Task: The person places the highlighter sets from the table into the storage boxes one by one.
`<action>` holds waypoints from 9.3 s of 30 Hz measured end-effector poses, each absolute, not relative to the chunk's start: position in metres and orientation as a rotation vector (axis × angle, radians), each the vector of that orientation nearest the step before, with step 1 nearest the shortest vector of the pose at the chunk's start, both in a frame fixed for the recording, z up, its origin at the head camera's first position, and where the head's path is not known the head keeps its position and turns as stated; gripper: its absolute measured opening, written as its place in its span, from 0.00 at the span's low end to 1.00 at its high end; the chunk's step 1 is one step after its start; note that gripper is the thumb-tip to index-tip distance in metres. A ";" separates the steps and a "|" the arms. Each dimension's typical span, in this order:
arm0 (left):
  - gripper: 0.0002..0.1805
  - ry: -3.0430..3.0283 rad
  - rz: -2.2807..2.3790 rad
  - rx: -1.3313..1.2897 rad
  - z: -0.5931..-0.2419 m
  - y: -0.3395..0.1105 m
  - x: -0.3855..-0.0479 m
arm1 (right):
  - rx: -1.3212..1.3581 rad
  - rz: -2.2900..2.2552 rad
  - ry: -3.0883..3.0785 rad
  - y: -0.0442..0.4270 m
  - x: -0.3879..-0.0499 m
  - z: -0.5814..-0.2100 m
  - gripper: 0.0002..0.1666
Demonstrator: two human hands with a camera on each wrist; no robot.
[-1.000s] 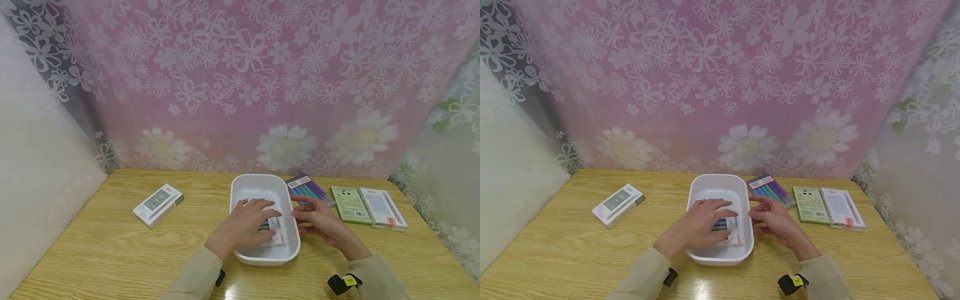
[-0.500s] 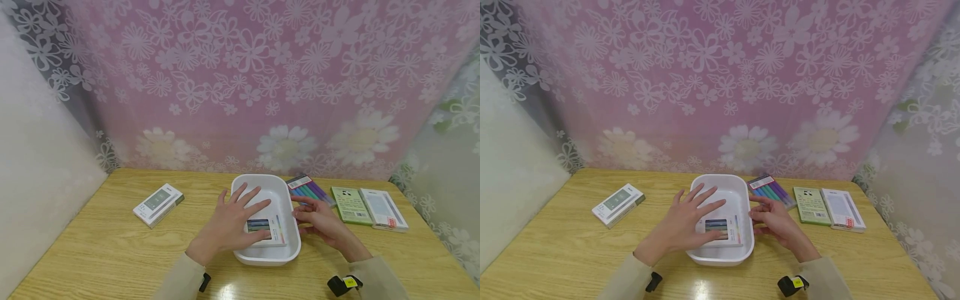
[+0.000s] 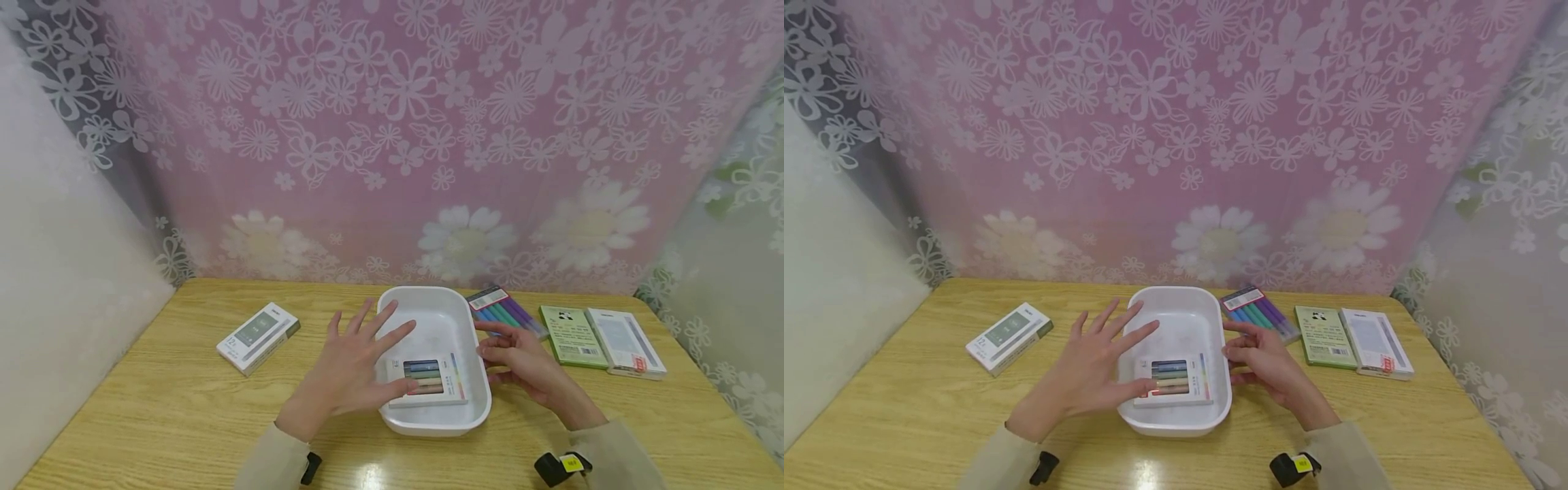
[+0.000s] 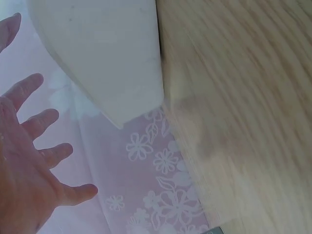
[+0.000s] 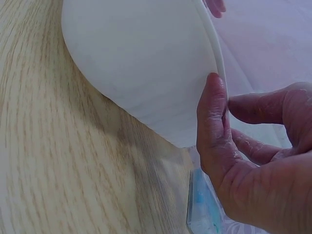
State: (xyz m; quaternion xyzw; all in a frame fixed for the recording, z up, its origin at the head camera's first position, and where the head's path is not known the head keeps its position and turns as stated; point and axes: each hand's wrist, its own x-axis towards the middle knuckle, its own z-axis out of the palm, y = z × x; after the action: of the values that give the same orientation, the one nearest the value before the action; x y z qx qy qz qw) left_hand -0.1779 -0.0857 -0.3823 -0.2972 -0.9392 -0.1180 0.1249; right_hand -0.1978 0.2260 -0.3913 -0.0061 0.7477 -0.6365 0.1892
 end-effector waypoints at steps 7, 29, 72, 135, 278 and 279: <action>0.43 -2.737 -0.387 -0.821 -0.384 -0.101 -0.178 | -0.021 -1.792 2.102 0.227 -0.198 -0.392 0.38; 0.45 -2.794 -0.343 -0.586 -0.389 -0.150 -0.186 | 0.010 -1.815 2.077 0.228 -0.198 -0.392 0.38; 0.46 -3.186 -0.309 -0.329 -0.407 -0.237 -0.225 | -0.006 -1.824 2.075 0.226 -0.197 -0.393 0.39; 0.27 -2.914 -0.310 -0.627 -0.371 -0.188 -0.223 | 0.019 -1.821 2.073 0.227 -0.198 -0.393 0.39; 0.31 -2.904 -0.316 -1.193 -0.390 -0.021 -0.252 | -0.038 -1.845 2.014 0.230 -0.196 -0.393 0.40; 0.31 -2.910 -0.306 -1.189 -0.390 -0.020 -0.251 | -0.038 -1.845 2.014 0.230 -0.196 -0.393 0.40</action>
State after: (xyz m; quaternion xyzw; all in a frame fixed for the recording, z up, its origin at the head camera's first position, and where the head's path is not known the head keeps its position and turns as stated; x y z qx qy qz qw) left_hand -0.2515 -0.0201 -0.3902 -0.3764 -0.9214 -0.0969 -0.0084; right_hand -0.1958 0.2303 -0.3929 -0.0135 0.7218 -0.6613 0.2037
